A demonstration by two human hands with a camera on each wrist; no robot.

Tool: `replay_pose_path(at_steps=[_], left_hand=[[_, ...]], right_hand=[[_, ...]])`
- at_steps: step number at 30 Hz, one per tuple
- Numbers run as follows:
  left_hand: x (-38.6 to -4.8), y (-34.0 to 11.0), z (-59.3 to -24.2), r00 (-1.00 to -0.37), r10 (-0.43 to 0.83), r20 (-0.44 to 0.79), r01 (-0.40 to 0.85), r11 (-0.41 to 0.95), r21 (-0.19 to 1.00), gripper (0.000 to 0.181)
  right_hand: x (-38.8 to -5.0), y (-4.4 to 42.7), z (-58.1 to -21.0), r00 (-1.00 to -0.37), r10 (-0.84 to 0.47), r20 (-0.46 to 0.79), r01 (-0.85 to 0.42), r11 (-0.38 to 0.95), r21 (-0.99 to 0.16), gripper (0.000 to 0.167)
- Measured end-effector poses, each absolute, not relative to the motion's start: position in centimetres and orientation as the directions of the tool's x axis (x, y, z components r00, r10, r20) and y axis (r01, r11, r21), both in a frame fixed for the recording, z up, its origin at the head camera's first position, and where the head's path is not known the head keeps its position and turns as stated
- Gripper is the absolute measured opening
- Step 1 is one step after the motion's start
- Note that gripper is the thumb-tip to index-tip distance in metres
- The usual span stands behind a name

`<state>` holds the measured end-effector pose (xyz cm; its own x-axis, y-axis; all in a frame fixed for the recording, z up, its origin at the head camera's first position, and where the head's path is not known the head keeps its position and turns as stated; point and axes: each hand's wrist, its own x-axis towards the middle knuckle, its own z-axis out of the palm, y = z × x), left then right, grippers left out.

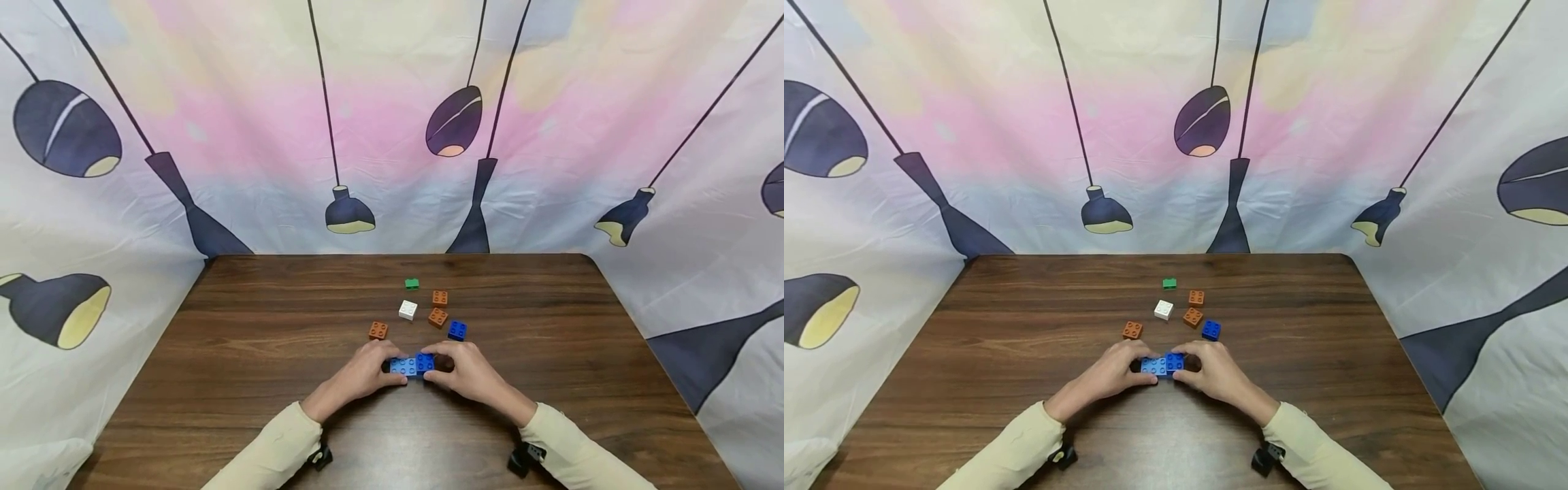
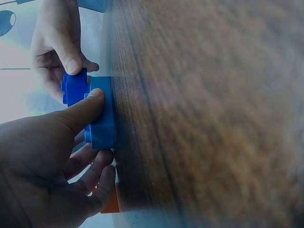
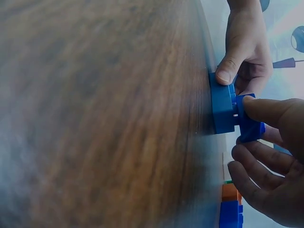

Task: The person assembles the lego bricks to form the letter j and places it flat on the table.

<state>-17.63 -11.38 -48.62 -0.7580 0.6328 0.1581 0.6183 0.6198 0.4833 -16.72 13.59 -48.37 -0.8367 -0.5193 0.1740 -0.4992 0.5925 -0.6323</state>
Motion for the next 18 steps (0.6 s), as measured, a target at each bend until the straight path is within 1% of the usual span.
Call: replay_pose_path(at_steps=[4,10,18], left_hand=[[-17.54,-11.37,-48.58,-0.756,0.635,0.161,0.619,0.612,0.493,0.036],[-17.55,-11.39,-48.56,-0.759,0.635,0.145,0.61,0.614,0.501,0.037],[-17.65,-11.36,-48.68,-0.764,0.631,0.135,0.6,0.617,0.509,0.036]], right_hand=[[-16.7,13.65,-48.44,-0.837,-0.517,0.18,-0.502,0.594,-0.629,0.037],[-16.74,13.57,-48.25,-0.836,-0.526,0.158,-0.5,0.61,-0.614,0.038],[-16.98,13.36,-48.54,-0.842,-0.513,0.168,-0.499,0.621,-0.605,0.036]])
